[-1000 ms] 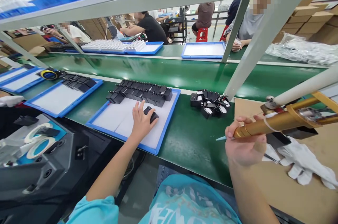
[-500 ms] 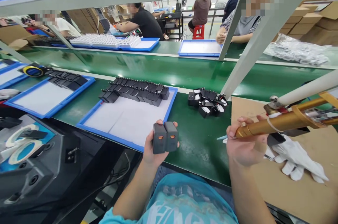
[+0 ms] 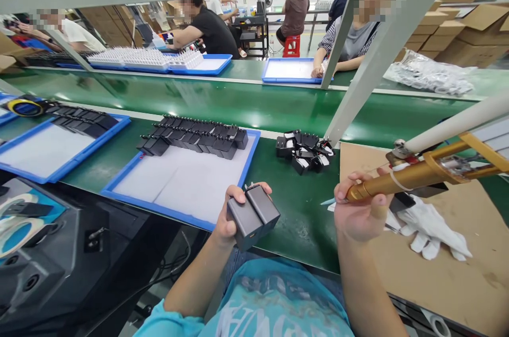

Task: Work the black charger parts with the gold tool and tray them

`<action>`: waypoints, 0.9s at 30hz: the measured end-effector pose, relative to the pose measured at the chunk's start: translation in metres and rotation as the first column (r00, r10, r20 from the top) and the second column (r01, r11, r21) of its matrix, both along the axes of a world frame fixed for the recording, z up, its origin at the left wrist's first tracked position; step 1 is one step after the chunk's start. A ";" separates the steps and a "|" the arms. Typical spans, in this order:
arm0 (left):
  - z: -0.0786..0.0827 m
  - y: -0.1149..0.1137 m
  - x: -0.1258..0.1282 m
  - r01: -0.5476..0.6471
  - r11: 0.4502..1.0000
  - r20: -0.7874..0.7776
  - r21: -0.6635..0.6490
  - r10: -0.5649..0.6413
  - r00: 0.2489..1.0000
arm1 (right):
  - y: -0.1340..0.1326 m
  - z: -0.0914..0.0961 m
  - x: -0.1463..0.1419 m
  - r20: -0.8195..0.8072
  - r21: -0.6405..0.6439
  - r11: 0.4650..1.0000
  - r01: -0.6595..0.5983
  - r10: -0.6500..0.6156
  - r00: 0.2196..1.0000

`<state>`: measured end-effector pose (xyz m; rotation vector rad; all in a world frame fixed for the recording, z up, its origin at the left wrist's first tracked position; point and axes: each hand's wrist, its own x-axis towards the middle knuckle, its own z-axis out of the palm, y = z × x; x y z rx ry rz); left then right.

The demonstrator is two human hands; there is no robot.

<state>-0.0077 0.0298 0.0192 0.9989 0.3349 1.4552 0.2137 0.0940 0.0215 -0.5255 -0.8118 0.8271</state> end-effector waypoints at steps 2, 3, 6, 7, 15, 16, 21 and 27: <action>0.002 -0.001 -0.003 -0.002 1.000 -0.031 0.018 0.003 1.000 | 0.000 0.000 -0.001 0.008 0.000 1.000 0.005 -0.005 1.000; 0.002 -0.001 -0.004 -0.012 1.000 -0.054 0.017 0.013 0.998 | 0.000 0.000 -0.002 0.013 -0.001 1.000 0.007 -0.007 1.000; 0.002 -0.002 -0.009 -0.061 0.998 -0.152 -0.020 0.057 0.987 | -0.001 0.001 -0.002 0.023 -0.011 1.000 0.017 -0.017 1.000; 0.002 -0.002 -0.010 -0.078 0.996 -0.182 -0.038 0.070 0.981 | -0.001 0.001 -0.002 0.023 -0.014 1.000 0.018 -0.018 1.000; 0.001 -0.001 -0.016 -0.030 0.999 -0.150 0.029 0.034 0.988 | -0.001 0.000 -0.001 0.025 -0.007 1.000 0.010 -0.010 1.000; 0.001 -0.002 -0.017 -0.030 0.999 -0.153 0.037 0.035 0.988 | -0.001 0.000 -0.001 0.025 -0.008 1.000 0.012 -0.011 1.000; 0.001 0.001 -0.037 -0.071 0.995 -0.375 0.070 0.092 0.923 | -0.001 0.001 -0.001 0.028 -0.034 0.999 0.030 -0.029 0.999; -0.013 0.055 -0.143 -0.436 0.812 -0.893 0.389 0.449 0.039 | -0.002 0.000 0.000 -0.012 -0.070 0.997 0.027 -0.028 1.000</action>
